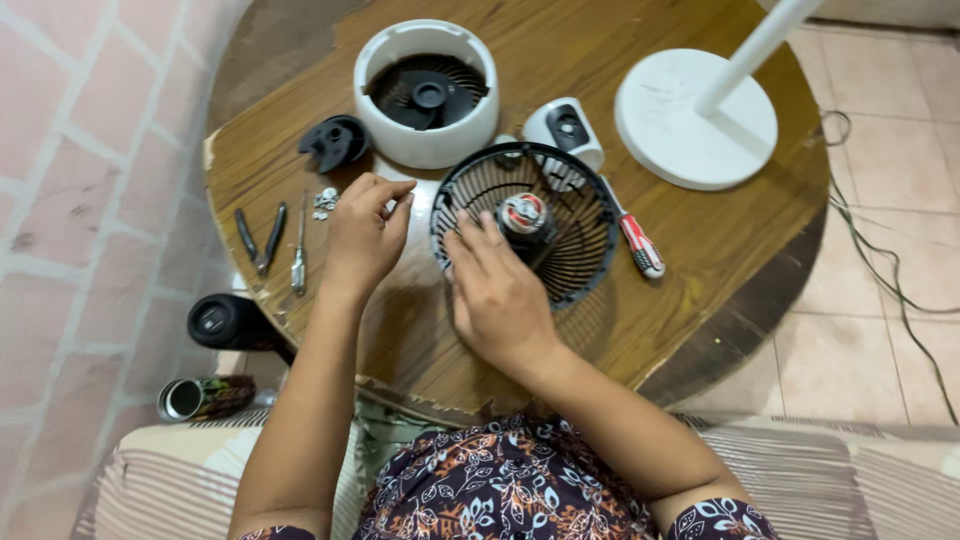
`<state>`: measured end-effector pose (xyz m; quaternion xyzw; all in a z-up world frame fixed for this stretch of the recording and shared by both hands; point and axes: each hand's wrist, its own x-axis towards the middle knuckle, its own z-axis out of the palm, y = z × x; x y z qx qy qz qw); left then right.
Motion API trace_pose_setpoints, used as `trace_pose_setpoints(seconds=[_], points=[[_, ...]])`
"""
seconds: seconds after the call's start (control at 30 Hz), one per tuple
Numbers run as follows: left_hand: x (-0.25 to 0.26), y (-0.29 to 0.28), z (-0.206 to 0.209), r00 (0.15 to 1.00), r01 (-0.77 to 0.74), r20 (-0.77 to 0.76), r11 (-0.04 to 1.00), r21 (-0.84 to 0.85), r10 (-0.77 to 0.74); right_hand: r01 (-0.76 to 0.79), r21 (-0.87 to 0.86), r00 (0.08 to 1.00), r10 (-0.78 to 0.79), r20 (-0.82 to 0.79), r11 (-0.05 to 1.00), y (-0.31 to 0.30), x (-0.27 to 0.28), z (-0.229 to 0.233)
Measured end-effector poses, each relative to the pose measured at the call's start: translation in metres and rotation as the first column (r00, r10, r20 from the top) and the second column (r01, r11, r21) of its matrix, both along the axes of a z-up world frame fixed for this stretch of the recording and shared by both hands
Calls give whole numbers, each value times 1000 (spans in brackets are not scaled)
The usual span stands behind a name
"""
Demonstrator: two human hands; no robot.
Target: The person assembles a standing fan by attaching the motor to the front cage using a screwdriver and tightening multiple screws. They handle the fan cage, motor, screws, and screwdriver, then pick up the rear cage component.
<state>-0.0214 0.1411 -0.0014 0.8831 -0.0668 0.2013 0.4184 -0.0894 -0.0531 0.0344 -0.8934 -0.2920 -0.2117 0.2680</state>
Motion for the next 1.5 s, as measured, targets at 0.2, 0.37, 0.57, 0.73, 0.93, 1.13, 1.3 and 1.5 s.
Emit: trace_pose_setpoints(seconds=[0.2,0.37,0.57,0.73,0.93,1.13,1.3,1.5], points=[[-5,-57,14,974,219,76,975,-39,-215,221,26,975,-221,-7,975,-61,13,-6],[-1,-98,8,948,295,117,955,25,-296,423,-44,905,-424,-24,905,-122,35,-38],[3,-120,-2,944,310,84,945,105,-319,628,-68,731,-618,-289,775,-187,57,-86],[4,-123,0,946,317,34,943,98,-322,676,-180,621,-684,-383,714,-198,66,-124],[7,-120,11,935,353,-55,931,93,-349,739,-82,601,-710,-366,668,-196,67,-157],[12,-119,7,904,423,-59,906,-17,-423,761,238,624,-582,-521,603,-216,76,-184],[14,-120,-2,875,461,-84,874,-150,-476,672,704,727,-25,-686,228,-226,77,-184],[15,-124,-4,877,465,-59,873,-148,-477,437,894,880,157,-448,102,-205,59,-144]])
